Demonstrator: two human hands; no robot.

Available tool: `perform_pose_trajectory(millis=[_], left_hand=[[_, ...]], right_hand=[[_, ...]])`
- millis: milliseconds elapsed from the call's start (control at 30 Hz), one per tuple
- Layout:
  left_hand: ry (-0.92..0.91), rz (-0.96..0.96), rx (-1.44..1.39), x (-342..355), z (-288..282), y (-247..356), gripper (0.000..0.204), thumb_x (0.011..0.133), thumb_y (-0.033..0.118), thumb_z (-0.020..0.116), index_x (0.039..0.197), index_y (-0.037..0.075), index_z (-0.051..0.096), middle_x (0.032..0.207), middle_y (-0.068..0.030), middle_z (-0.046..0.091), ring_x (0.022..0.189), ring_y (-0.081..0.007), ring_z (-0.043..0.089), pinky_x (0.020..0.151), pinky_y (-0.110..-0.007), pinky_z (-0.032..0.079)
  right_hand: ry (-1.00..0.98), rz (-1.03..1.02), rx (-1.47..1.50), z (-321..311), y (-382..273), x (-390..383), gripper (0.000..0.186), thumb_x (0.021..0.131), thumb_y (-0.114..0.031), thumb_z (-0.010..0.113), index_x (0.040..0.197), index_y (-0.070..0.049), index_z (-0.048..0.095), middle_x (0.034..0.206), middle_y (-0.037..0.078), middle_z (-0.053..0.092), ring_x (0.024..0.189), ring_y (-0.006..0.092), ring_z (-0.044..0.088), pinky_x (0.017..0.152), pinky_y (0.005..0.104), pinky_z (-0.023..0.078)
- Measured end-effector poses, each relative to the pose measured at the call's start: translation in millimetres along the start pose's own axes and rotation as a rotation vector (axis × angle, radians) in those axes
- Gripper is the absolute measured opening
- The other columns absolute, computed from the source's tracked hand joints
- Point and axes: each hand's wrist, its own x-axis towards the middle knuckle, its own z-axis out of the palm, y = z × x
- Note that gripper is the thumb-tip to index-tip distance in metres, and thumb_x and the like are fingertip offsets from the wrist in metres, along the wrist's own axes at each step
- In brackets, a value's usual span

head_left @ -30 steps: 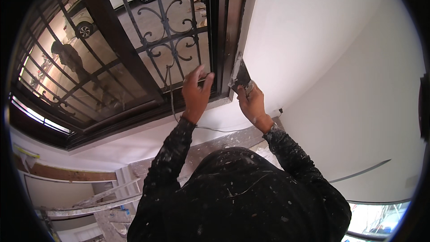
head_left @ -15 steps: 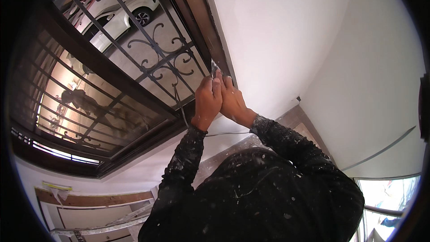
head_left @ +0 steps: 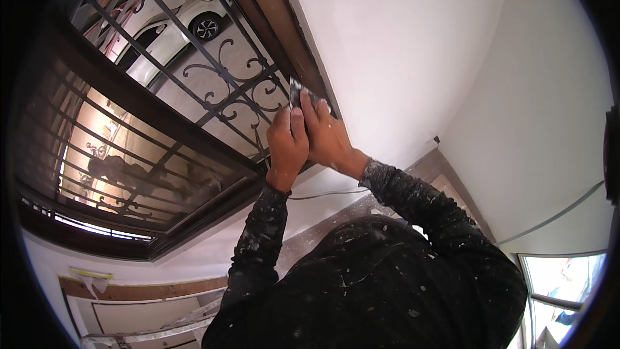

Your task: The person applies plaster to the wall around a window frame using a trowel, smoothing the surface along the edges. The person then moves a ladder and walks across the room.

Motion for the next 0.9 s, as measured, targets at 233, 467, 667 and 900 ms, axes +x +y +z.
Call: perform_pose_trajectory(millis=[233,467,667,900], left_hand=[[-0.088,-0.136,-0.014,-9,-3,-9,0.025,0.101,0.017,0.053,0.091,-0.005,0.062,0.078,-0.0264,0.064,0.070,-0.0455,0.063,0.061,-0.047,0.049],[-0.199,-0.165,-0.029,-39,19,-9,0.027,0.100,0.020,0.056,0.087,-0.003,0.062,0.076,-0.0251,0.064,0.070,-0.0456,0.063,0.061,-0.048,0.048],[-0.322,-0.118,0.049,-10,25,-25,0.031,0.100,0.023,0.055,0.084,-0.002,0.062,0.080,-0.0267,0.065,0.075,-0.0469,0.064,0.064,-0.051,0.049],[-0.337,-0.179,-0.095,-18,26,-17,0.036,0.100,0.028,0.058,0.081,-0.003,0.059,0.076,-0.0283,0.062,0.074,-0.0492,0.062,0.063,-0.050,0.049]], right_hand=[[-0.066,0.043,0.055,6,6,-10,0.102,0.079,-0.023,0.076,0.158,0.000,0.016,0.122,0.027,0.050,0.103,0.0475,0.060,0.077,0.0516,0.055],[-0.095,0.242,0.115,19,24,-49,0.098,0.084,-0.018,0.073,0.159,-0.001,0.013,0.124,0.029,0.046,0.100,0.0512,0.060,0.080,0.0526,0.054],[0.005,0.290,0.125,35,32,-37,0.102,0.085,-0.018,0.074,0.159,0.000,0.007,0.132,0.033,0.044,0.108,0.0530,0.056,0.082,0.0539,0.054],[0.067,0.181,0.167,26,39,-47,0.091,0.086,-0.015,0.072,0.157,0.000,0.016,0.135,0.032,0.045,0.110,0.0506,0.056,0.087,0.0528,0.054]])
